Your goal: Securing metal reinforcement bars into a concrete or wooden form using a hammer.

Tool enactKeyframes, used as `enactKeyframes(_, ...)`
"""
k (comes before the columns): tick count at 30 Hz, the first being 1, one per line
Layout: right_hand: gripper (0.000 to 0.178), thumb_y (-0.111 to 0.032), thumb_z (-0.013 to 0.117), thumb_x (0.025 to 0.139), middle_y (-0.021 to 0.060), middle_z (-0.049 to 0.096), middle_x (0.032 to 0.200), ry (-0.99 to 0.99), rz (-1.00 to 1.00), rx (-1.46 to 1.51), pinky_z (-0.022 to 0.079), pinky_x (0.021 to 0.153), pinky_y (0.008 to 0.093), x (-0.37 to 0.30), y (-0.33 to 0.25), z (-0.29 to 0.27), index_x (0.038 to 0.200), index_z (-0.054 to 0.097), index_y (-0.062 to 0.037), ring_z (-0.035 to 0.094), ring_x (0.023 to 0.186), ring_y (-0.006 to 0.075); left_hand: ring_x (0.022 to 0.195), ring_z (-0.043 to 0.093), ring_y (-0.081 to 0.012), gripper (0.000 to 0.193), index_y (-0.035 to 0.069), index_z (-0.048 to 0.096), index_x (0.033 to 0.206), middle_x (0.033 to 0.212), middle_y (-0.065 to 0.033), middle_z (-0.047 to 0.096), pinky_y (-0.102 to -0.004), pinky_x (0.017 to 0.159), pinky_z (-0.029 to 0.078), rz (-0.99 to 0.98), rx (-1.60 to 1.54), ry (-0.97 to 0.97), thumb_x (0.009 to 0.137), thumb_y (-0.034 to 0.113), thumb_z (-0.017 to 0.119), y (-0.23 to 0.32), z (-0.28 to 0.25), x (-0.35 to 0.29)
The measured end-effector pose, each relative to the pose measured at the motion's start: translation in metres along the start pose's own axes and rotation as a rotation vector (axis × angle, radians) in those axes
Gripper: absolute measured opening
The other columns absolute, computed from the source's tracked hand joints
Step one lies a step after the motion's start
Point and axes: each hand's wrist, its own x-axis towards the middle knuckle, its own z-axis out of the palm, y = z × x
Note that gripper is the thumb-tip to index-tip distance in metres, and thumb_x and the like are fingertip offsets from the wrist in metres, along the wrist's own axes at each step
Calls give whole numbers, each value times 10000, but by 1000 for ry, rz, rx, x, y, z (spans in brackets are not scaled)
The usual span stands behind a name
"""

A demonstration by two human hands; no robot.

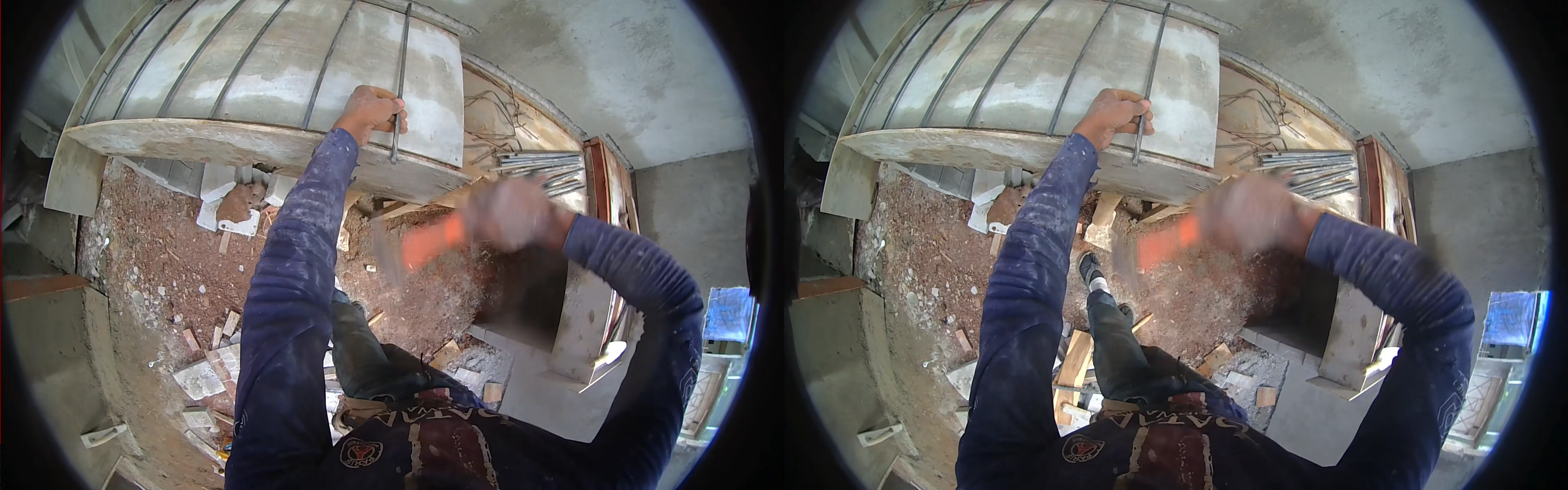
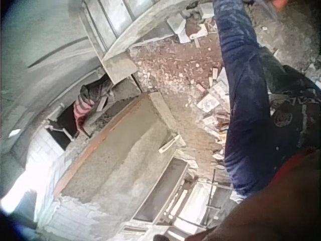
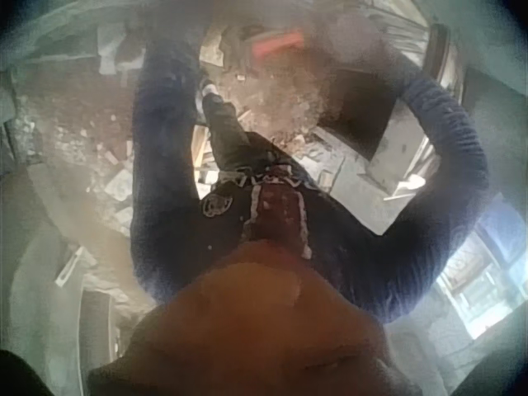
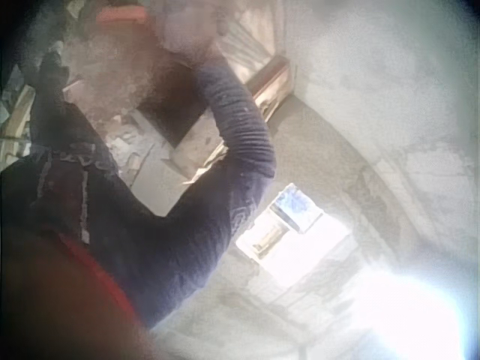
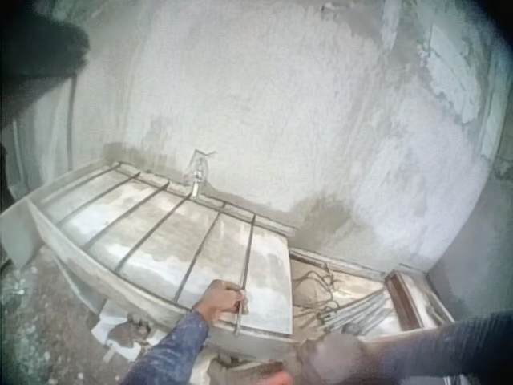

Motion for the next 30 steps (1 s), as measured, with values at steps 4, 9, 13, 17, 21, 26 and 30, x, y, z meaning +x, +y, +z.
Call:
enactKeyframes(4, 317, -390, 483, 991, 78, 602, 679, -119, 323, -119, 498, 410, 366, 0, -1, -3, 892, 504, -89, 608, 516, 223, 718, 695, -242, 288, -169, 566, 1092, 862, -160, 659, -353, 703, 626, 31, -50, 6, 928, 61, 619, -1, -6, -4)
enactKeyframes(9, 258, -350, 548, 923, 59, 599, 669, 40, -452, -4, 497, 432, 386, 0, -29, 8, 864, 510, -102, 608, 518, 237, 718, 692, -240, 281, -164, 570, 1073, 858, -154, 657, -350, 701, 626, 41, -39, -24, 927, 71, 624, -6, -7, 0)
enactKeyframes(13, 210, -296, 539, 920, 102, 636, 731, 32, 226, -183, 536, 484, 391, 3, 32, -1, 978, 549, -94, 655, 571, 248, 727, 697, -245, 268, -157, 576, 1062, 862, -157, 663, -348, 697, 623, 13, -22, 13, 925, 69, 627, -1, -1, -2)
enactKeyframes(17, 219, -318, 511, 953, 106, 636, 744, -41, 159, -5, 536, 475, 397, -7, -24, -14, 964, 528, -100, 667, 586, 252, 735, 701, -250, 261, -154, 583, 1057, 867, -165, 669, -348, 689, 625, 15, 11, 4, 922, 63, 633, 6, 1, -3)
enactKeyframes(21, 374, -427, 415, 1017, 106, 645, 753, -215, -314, -73, 527, 452, 373, 1, -18, -6, 968, 533, -76, 668, 583, 231, 716, 694, -241, 274, -159, 585, 1067, 859, -155, 664, -352, 676, 631, 34, -34, 1, 924, 70, 634, -1, -2, 3)
enactKeyframes(26, 423, -471, 424, 1007, 99, 635, 718, -50, 227, -57, 512, 439, 368, 3, -3, -9, 937, 526, -66, 647, 546, 233, 711, 691, -235, 277, -161, 582, 1075, 877, -159, 662, -363, 691, 633, 63, -49, 47, 923, 66, 631, 1, -10, -1)
enactKeyframes(30, 343, -434, 514, 963, 65, 595, 675, 14, -196, -105, 495, 426, 387, -10, -33, -2, 895, 526, -98, 626, 524, 230, 722, 698, -240, 285, -166, 568, 1094, 895, -163, 664, -357, 710, 628, 41, 1, 22, 923, 57, 616, 4, 1, -5)
